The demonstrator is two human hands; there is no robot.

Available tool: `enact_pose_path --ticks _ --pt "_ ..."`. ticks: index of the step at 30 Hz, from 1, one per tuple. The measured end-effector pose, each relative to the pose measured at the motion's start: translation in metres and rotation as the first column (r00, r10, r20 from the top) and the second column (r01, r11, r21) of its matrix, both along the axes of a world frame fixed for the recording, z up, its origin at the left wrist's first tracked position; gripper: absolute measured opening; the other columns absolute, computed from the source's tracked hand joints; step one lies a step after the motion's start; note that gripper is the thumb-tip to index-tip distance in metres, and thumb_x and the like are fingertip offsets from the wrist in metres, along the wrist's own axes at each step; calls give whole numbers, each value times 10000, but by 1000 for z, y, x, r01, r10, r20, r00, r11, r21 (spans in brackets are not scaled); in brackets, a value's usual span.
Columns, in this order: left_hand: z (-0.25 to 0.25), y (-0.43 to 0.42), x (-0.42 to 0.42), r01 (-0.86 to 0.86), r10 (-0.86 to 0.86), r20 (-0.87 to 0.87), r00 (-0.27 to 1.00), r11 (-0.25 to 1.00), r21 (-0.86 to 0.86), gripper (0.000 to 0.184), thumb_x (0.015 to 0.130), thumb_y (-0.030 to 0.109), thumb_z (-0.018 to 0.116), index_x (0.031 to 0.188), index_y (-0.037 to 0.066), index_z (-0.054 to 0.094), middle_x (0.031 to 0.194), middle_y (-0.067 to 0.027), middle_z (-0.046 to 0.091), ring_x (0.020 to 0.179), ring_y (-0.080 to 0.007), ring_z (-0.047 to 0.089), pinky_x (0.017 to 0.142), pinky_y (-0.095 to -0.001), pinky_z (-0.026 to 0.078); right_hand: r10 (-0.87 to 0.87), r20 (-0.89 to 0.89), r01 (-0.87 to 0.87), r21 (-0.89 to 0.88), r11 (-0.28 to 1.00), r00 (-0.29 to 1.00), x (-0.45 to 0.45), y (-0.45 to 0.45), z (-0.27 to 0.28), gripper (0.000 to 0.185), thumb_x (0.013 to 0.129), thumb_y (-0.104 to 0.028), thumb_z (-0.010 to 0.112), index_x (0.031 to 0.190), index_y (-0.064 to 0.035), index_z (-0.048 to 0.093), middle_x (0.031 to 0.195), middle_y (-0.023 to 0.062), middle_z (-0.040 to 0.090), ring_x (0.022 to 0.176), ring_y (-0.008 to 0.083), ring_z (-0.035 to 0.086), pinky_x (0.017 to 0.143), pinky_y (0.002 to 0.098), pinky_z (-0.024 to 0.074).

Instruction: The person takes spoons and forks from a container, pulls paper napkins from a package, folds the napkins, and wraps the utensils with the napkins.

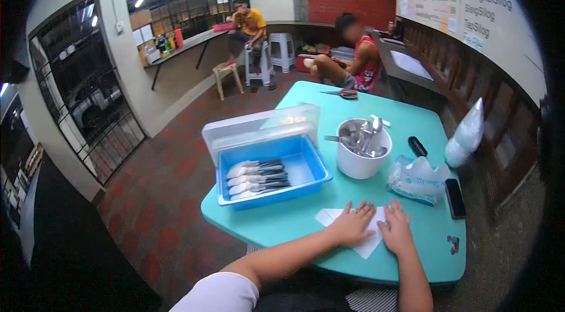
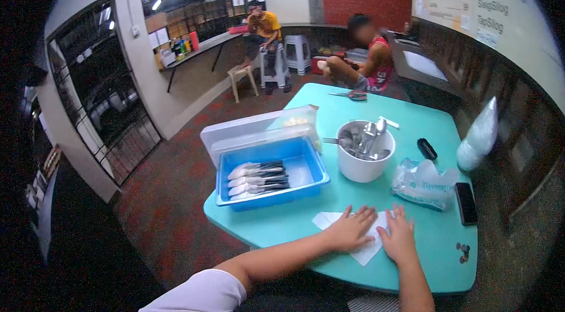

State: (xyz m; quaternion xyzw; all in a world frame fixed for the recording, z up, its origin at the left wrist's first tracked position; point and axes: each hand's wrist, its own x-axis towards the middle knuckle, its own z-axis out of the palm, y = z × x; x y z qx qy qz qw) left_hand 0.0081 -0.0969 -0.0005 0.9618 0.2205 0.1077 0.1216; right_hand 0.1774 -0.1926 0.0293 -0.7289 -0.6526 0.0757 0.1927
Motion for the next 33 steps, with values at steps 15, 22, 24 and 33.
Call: enact_pose_path --ticks 15,22,24,33 --pt "15 44 16 -149 148 -20 989 988 -52 223 712 99 661 905 -5 619 962 -211 628 897 -376 611 794 -466 493 181 -84 -148 304 941 980 -3 4 3 210 775 -165 670 966 -84 702 1144 157 568 1084 342 521 932 419 423" --pt "12 53 11 -121 162 137 977 957 -264 320 692 69 660 1006 26 623 947 -207 643 937 -366 613 836 -471 476 264 -106 -225 283 932 959 -5 3 11 289 768 -214 684 1033 -102 683 1160 149 570 1100 342 520 943 434 413" --pt "13 61 5 -141 194 132 972 931 -336 448 698 109 710 1125 40 594 1011 -210 632 982 -362 601 844 -449 478 325 -49 -304 249 920 944 -13 2 14 333 772 -261 683 1073 -120 670 1176 146 566 1119 336 514 951 443 404" --pt "39 47 1 -166 155 111 982 982 91 327 736 100 670 1041 20 585 1010 -172 575 943 -366 583 787 -437 485 447 44 -449 117 886 894 -22 2 9 426 775 -385 674 1132 -155 645 1226 147 537 1173 314 482 979 457 368"
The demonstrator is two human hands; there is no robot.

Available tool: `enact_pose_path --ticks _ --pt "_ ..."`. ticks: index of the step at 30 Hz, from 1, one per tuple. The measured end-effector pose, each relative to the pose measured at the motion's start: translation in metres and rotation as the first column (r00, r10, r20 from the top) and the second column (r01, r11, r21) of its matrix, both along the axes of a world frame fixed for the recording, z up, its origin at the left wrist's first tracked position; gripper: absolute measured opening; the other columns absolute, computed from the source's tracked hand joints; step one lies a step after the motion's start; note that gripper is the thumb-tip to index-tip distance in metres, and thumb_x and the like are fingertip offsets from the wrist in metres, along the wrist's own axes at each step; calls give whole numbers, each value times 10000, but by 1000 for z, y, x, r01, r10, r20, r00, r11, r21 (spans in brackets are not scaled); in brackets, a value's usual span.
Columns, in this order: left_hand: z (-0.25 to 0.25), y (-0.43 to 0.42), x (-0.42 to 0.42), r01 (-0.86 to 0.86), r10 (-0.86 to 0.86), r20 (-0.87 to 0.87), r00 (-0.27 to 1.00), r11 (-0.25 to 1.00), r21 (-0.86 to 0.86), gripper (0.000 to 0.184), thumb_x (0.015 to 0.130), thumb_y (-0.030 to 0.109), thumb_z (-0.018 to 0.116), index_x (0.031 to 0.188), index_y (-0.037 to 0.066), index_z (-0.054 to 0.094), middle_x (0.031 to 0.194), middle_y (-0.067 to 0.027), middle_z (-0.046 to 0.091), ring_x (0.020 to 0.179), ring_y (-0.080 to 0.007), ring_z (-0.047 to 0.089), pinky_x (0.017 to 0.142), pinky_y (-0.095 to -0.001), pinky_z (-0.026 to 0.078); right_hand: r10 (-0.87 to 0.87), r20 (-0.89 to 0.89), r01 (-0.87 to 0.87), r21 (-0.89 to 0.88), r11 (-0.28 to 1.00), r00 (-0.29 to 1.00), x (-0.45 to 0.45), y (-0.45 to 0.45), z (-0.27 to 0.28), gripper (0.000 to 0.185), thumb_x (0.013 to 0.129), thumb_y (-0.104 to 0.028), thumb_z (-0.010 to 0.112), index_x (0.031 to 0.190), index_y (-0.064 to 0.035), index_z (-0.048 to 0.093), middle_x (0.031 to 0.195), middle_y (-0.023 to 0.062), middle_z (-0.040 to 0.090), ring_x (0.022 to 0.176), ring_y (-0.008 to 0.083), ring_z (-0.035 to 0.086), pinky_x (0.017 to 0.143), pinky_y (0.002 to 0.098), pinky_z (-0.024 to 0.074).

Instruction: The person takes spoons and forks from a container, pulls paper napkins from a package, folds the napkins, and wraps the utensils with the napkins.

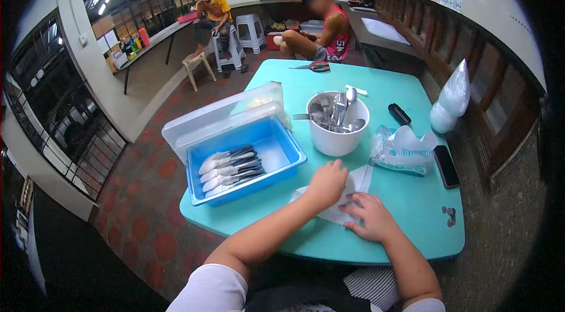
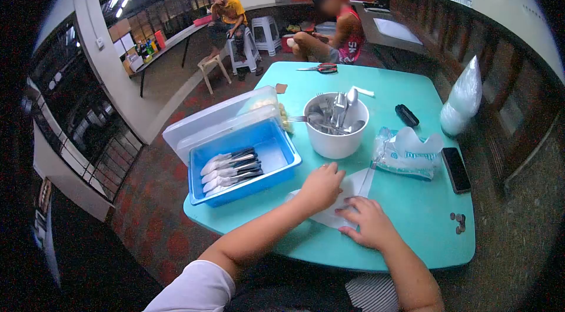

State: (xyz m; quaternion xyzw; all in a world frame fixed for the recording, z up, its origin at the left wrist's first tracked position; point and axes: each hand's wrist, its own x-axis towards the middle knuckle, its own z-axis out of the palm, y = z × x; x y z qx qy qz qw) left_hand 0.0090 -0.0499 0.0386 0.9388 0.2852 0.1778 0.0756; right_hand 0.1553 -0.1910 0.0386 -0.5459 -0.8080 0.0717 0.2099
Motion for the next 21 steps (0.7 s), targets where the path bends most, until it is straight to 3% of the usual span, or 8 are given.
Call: enact_pose_path --ticks 3,6,9,12,15,21 --pt "3 -12 14 160 -143 197 970 985 -71 242 764 113 645 981 11 612 936 -165 604 868 -361 603 748 -430 493 -5 34 6 -8 1000 999 3 -1 -5 429 775 -401 671 1118 -146 651 1214 151 542 1174 320 475 987 466 358" --pt "-1 -16 27 273 -185 253 950 886 -375 198 803 132 622 949 -1 635 868 -173 633 769 -351 616 714 -410 497 -21 60 23 -34 999 998 5 -2 -13 426 770 -408 673 1096 -136 658 1208 149 547 1172 326 470 992 475 352" --pt "-20 -10 35 347 -141 417 898 809 -474 195 854 157 612 933 -17 649 800 -135 658 699 -258 626 682 -356 500 -2 53 4 -44 999 999 6 -2 -8 422 767 -395 677 1089 -124 658 1208 147 548 1166 329 471 991 479 355" --pt "-42 0 38 419 48 499 865 479 -771 218 893 182 606 960 -22 643 818 -81 657 739 -155 607 680 -295 490 24 4 -24 13 1000 1000 -1 2 9 385 752 -327 697 1059 -98 659 1191 148 560 1134 333 491 963 462 376" --pt "-56 4 37 441 134 531 837 411 -798 209 906 179 598 945 -22 640 804 -35 633 760 -98 577 673 -262 480 50 -75 -48 28 998 996 3 7 5 305 766 -287 689 1003 -95 670 1084 122 611 1043 298 550 904 431 417" --pt "-52 6 33 445 28 493 870 390 -806 179 896 150 595 945 -17 636 831 -29 626 769 -84 564 686 -250 470 -32 -209 71 179 981 977 18 29 20 118 759 -183 696 806 -78 669 811 90 652 786 279 618 685 382 474"
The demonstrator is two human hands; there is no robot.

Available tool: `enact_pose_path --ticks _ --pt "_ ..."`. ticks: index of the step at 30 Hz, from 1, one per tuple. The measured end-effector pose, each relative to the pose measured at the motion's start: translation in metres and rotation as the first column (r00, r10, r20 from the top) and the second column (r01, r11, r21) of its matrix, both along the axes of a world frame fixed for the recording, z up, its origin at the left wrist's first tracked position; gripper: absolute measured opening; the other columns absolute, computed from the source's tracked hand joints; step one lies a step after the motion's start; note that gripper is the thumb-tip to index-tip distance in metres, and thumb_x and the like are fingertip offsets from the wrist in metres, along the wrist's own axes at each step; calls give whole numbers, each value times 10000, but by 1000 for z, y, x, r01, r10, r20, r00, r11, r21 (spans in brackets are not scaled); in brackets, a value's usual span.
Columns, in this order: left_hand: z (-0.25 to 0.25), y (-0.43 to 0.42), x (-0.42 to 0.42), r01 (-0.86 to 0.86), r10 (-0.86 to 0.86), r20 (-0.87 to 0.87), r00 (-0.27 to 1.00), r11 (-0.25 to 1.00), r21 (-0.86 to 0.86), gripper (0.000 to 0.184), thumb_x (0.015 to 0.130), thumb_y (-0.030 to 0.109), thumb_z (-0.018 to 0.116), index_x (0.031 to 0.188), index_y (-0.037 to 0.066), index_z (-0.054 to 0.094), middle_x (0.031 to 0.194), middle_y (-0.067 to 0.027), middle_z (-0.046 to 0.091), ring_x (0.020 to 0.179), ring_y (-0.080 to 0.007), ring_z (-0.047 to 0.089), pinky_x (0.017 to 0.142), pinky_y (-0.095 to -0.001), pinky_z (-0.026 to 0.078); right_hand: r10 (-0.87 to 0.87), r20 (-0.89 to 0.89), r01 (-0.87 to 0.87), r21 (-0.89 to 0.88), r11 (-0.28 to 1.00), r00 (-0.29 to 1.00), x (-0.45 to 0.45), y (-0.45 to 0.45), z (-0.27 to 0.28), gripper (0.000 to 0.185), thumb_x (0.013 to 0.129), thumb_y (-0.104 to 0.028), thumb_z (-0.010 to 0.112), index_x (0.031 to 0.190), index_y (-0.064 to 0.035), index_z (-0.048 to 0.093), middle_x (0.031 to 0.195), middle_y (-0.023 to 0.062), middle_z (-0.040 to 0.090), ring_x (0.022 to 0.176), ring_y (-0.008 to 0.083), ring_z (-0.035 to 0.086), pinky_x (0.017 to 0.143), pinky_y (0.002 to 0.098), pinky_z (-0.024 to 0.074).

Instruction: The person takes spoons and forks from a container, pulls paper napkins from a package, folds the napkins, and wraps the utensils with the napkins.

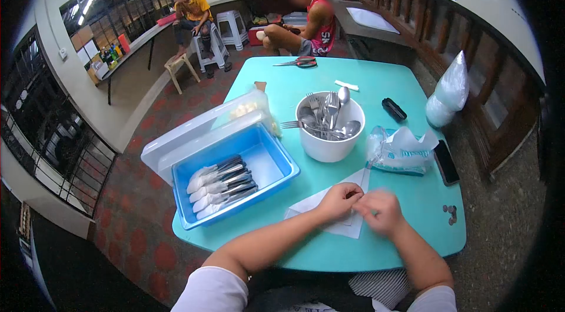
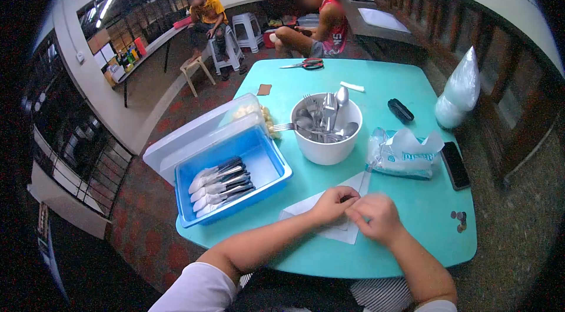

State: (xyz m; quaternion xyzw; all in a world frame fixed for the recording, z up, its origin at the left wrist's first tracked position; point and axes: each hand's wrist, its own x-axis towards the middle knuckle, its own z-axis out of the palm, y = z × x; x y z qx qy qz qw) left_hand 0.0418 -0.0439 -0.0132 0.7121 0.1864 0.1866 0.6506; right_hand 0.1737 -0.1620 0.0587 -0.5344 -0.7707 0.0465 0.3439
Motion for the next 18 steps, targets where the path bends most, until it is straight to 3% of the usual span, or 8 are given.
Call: enact_pose_path --ticks 4,8,12,15,18 --pt "-5 -1 2 11 -11 -14 1000 1000 10 159 888 127 590 946 -14 635 831 -35 631 753 -84 560 683 -251 465 -87 33 77 218 973 996 14 45 40 68 770 -123 680 773 -57 661 768 106 635 726 293 600 618 388 464" --pt "3 2 -2 15 -15 -41 999 1000 -3 154 896 123 581 944 -11 639 832 -38 634 763 -90 566 699 -256 470 -228 44 206 289 935 973 17 116 74 65 790 -112 654 797 -47 658 804 115 628 787 298 581 686 400 458" --pt "-4 7 0 5 -6 -29 1000 999 -34 152 900 127 579 933 -7 643 831 -36 631 762 -93 565 704 -260 471 -185 198 107 350 931 963 19 199 77 119 781 -142 657 875 -76 689 951 92 632 919 286 565 805 389 468" --pt "-8 8 1 12 -12 11 1000 1000 -6 153 902 132 579 930 -3 644 834 -33 629 764 -95 564 708 -262 471 -254 378 109 365 925 890 25 245 67 154 769 -177 671 895 -96 706 971 63 635 938 271 569 843 396 464" --pt "-3 7 -3 2 -2 8 1000 1000 10 155 902 132 578 933 -5 643 845 -38 631 777 -100 567 721 -267 472 -261 585 277 63 959 768 22 260 79 175 740 -191 682 882 -93 712 987 70 637 971 254 567 854 408 456"
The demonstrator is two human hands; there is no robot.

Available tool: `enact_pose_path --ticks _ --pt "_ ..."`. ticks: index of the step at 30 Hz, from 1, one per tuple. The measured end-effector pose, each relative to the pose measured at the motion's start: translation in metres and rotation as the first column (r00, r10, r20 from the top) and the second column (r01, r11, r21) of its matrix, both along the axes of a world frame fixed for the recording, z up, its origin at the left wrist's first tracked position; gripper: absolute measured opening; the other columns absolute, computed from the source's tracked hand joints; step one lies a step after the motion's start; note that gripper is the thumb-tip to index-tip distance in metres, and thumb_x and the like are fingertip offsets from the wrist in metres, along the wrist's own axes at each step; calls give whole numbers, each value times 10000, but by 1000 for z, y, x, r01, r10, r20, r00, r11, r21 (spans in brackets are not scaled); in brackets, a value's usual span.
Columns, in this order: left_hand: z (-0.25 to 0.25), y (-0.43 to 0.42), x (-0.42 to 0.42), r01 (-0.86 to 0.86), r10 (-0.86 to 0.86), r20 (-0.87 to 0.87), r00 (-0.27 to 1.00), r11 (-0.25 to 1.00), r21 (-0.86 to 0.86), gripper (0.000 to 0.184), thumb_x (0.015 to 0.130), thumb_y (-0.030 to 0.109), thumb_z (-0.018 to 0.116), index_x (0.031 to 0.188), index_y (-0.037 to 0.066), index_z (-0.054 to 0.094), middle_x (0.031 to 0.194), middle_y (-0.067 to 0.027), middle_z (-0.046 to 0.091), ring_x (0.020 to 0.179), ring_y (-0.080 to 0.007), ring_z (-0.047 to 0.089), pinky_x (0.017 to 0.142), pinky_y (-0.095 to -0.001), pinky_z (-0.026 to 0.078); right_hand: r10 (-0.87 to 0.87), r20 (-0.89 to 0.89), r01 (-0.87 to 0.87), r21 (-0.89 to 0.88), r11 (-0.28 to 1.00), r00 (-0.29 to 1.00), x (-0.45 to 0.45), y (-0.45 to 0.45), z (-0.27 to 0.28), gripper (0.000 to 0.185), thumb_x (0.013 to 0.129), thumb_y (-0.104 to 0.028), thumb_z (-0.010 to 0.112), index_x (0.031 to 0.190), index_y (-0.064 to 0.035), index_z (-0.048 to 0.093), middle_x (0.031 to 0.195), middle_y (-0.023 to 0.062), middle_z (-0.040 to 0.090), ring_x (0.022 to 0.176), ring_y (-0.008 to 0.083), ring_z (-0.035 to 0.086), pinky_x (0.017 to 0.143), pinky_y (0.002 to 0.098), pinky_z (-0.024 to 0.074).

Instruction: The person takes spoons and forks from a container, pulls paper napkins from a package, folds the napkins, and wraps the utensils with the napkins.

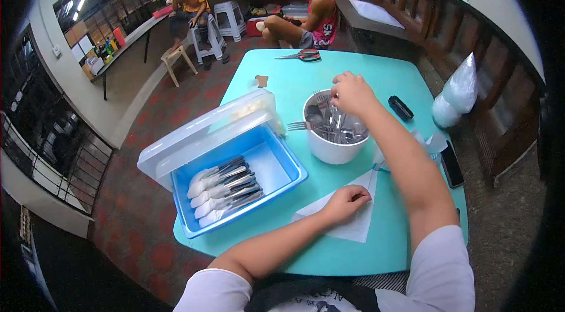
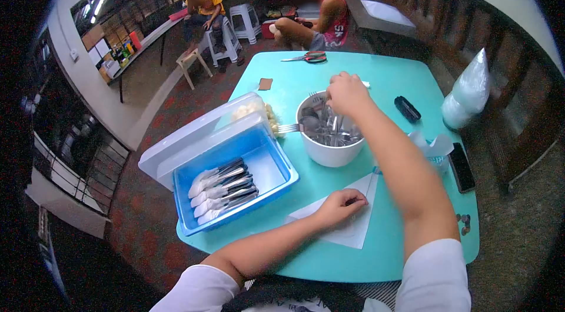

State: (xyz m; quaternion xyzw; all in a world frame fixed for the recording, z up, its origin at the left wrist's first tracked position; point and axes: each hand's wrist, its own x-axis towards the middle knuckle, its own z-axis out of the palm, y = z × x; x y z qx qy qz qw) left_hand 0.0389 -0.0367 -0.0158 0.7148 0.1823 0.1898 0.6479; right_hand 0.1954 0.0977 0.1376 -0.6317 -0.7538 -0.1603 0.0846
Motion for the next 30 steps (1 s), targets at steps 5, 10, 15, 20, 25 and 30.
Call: enact_pose_path --ticks 5,10,15,20,25,30 --pt "-3 0 1 9 -9 8 1000 1000 26 157 897 126 579 930 -14 642 860 -58 636 791 -116 573 733 -275 471 -130 194 149 -91 985 972 -7 8 7 191 716 -168 655 863 -59 710 980 92 636 1019 245 557 858 410 447" --pt "-5 1 5 22 -21 51 998 1000 -10 151 891 115 576 927 -14 645 863 -73 637 788 -127 579 735 -279 473 -176 310 172 41 984 934 -2 17 -10 228 683 -212 702 854 -62 709 985 83 633 1031 256 546 856 426 439" --pt "-1 0 2 5 -6 27 1000 999 53 148 885 110 578 930 -14 645 854 -80 636 783 -130 580 727 -282 475 -148 238 161 -39 986 960 -27 5 -10 353 615 -314 814 824 -49 706 1004 118 650 1011 268 579 831 433 470" --pt "2 -1 2 4 -5 24 1000 999 43 148 886 110 577 926 -16 644 846 -75 636 768 -126 578 711 -281 476 -282 66 287 -348 893 957 -24 14 -15 359 649 -345 800 874 -79 714 932 137 690 880 271 662 722 405 519" --pt "-1 0 2 18 -19 16 1000 999 26 149 890 111 574 928 -16 642 831 -60 633 749 -114 573 696 -274 474 -369 -130 305 -353 885 920 -27 15 -15 447 641 -443 781 897 -83 713 939 121 694 868 274 668 730 385 527" --pt "-4 0 4 24 -24 6 1000 998 50 151 894 116 578 937 -14 642 834 -48 630 753 -101 570 692 -264 471 -382 -108 327 -341 881 918 -29 12 -16 499 597 -477 784 884 -76 712 942 130 694 864 275 670 735 376 526"
